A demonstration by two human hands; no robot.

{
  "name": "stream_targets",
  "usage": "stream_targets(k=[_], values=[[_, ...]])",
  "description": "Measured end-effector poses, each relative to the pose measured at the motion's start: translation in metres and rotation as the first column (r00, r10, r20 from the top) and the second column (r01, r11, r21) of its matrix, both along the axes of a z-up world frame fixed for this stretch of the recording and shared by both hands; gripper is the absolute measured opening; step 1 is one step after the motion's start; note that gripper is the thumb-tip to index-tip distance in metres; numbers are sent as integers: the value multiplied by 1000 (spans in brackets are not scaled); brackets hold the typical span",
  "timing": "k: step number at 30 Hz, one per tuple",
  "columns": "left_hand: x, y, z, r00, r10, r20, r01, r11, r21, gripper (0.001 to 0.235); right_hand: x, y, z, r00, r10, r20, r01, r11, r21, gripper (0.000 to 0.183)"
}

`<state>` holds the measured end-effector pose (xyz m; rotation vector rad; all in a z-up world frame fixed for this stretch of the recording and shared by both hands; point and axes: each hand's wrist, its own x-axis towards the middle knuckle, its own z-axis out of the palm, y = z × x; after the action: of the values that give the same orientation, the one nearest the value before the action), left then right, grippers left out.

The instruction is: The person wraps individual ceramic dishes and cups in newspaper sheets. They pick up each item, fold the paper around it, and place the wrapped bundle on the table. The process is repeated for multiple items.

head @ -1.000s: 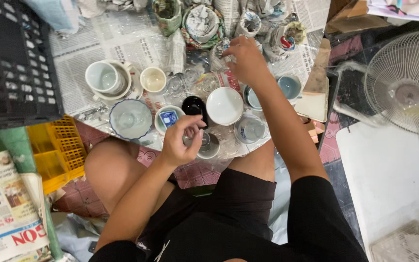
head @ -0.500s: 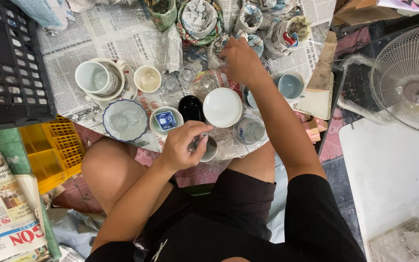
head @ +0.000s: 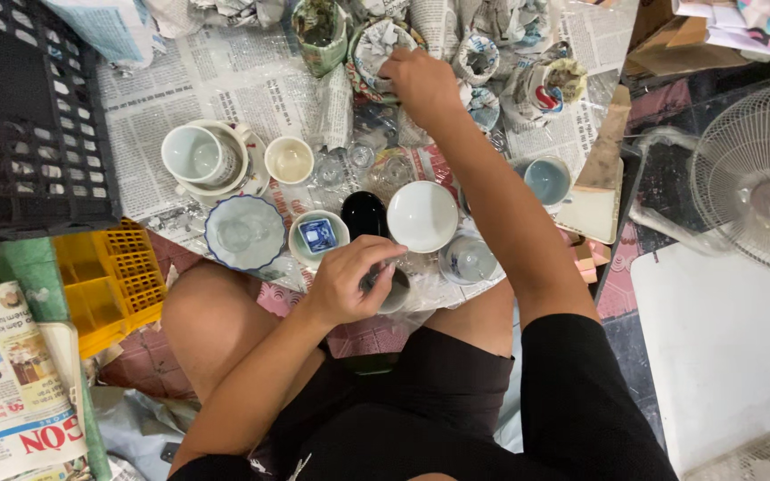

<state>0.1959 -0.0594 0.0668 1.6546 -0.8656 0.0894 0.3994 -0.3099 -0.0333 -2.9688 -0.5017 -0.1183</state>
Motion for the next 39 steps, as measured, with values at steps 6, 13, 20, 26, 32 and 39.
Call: stream_targets(k=[6,13,20,26,32,39], values=[[2,2,-2,999,19,33,-19,1000,3,32,-10,-7,32,983,46,176,-86,970,226,17],[-5,9,-39,921,61,-384,-196,926,-323,35,-90,18,117,967,54,247,-171,858,484,23],[-4,17,-44,937,45,-346,-186,904,-386,100,-219,58,140,963,136,234,-264,663,701,33],[-42,24,-49,874,-214,-436,-1,897,-441,105,-320,92,136,988,119,100,-151,578,802,38],[-112,61,-84,209,-519,-829,-281,780,-560,68,-373,98,129,998,32,63,-70,578,813,39],[-175,71,-159,243,-473,-847,-213,826,-522,54,-407,125,127,983,1,183,-114,786,608,56]])
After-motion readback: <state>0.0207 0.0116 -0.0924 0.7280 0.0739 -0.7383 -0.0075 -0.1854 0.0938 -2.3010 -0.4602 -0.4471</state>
